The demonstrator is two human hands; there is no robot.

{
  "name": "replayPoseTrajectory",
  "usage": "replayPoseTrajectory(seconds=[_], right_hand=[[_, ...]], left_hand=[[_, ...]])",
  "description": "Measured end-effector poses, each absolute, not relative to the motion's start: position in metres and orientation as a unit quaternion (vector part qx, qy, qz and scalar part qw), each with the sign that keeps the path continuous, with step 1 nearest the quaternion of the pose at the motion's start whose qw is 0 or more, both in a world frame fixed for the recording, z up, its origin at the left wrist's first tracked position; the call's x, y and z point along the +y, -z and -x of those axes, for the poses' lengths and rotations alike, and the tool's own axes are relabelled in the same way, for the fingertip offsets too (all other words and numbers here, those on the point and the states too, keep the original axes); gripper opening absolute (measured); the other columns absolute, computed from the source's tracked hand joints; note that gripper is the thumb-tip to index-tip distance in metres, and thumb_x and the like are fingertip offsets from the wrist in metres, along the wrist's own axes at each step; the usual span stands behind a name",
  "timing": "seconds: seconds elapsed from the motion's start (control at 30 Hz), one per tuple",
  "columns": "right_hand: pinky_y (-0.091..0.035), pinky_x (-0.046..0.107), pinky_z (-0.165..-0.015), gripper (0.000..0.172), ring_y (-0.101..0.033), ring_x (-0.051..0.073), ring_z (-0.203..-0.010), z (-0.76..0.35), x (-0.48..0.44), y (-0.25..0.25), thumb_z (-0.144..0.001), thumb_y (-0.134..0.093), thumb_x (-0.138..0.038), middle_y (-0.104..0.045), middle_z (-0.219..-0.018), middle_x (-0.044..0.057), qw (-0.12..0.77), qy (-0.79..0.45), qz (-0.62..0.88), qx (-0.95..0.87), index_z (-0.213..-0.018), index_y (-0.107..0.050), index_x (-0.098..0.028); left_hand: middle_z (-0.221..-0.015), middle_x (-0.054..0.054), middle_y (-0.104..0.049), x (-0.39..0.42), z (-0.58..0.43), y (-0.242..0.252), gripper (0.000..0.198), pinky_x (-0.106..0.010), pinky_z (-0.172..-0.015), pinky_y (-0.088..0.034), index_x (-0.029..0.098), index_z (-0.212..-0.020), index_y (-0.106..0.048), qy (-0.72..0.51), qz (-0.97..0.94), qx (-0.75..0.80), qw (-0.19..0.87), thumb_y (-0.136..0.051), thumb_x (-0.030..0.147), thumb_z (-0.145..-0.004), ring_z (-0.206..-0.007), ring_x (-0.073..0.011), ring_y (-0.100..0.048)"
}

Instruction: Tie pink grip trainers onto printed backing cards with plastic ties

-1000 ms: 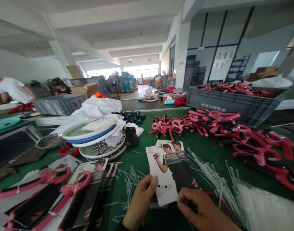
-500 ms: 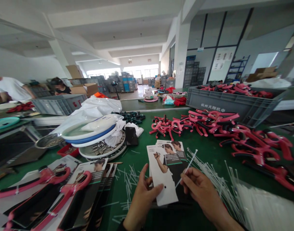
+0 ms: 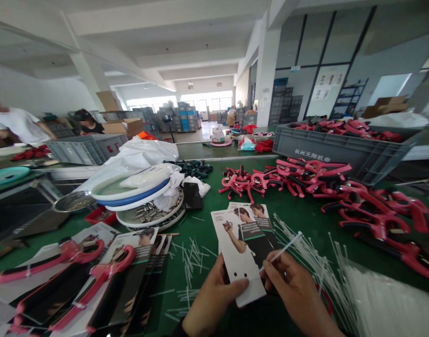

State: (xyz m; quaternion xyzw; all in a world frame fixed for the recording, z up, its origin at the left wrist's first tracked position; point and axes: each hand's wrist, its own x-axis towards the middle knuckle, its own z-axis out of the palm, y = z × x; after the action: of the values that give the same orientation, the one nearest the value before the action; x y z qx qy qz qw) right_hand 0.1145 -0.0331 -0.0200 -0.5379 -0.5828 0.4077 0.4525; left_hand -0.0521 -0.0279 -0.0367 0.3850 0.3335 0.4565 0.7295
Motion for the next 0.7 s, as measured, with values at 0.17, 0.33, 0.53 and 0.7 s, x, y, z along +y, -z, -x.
replayPoseTrajectory(seconds=[0.17, 0.33, 0.53, 0.7], right_hand=[[-0.049, 0.026, -0.056, 0.027, -0.06, 0.015, -0.059, -0.117, -0.039, 0.022, -0.083, -0.048, -0.047, -0.062, -0.068, 0.002, 0.456, -0.345, 0.559, -0.601, -0.079, -0.05, -0.021], [-0.048, 0.024, -0.057, 0.021, -0.06, 0.015, -0.058, -0.12, -0.042, 0.021, -0.085, -0.046, -0.04, -0.061, -0.066, 0.001, 0.461, -0.224, 0.573, -0.64, -0.081, -0.052, -0.021], [-0.047, 0.025, -0.059, 0.014, -0.061, 0.015, -0.06, -0.115, -0.042, 0.02, -0.085, -0.047, -0.033, -0.062, -0.069, 0.002, 0.455, -0.15, 0.561, -0.675, -0.081, -0.052, -0.021], [-0.047, 0.025, -0.059, 0.017, -0.06, 0.016, -0.062, -0.112, -0.041, 0.025, -0.086, -0.045, -0.034, -0.062, -0.069, 0.002, 0.445, -0.18, 0.574, -0.663, -0.079, -0.053, -0.021]], left_hand=[[-0.113, -0.01, -0.062, -0.027, 0.051, 0.037, 0.074, -0.037, -0.088, -0.043, 0.02, -0.124, -0.042, -0.47, -0.378, 0.292, 0.742, -0.077, 0.016, -0.059, -0.103, -0.0278, -0.057], [-0.118, -0.01, -0.059, -0.026, 0.048, 0.043, 0.087, -0.04, -0.091, -0.041, 0.024, -0.13, -0.035, -0.488, -0.372, 0.276, 0.739, -0.079, 0.015, -0.056, -0.108, -0.0293, -0.054], [-0.116, -0.009, -0.06, -0.027, 0.042, 0.045, 0.087, -0.036, -0.089, -0.042, 0.025, -0.131, -0.031, -0.503, -0.38, 0.269, 0.728, -0.078, 0.015, -0.058, -0.106, -0.0263, -0.056], [-0.112, -0.008, -0.062, -0.03, 0.034, 0.044, 0.088, -0.034, -0.085, -0.045, 0.025, -0.129, -0.032, -0.521, -0.355, 0.253, 0.734, -0.08, 0.019, -0.056, -0.1, -0.0242, -0.059]])
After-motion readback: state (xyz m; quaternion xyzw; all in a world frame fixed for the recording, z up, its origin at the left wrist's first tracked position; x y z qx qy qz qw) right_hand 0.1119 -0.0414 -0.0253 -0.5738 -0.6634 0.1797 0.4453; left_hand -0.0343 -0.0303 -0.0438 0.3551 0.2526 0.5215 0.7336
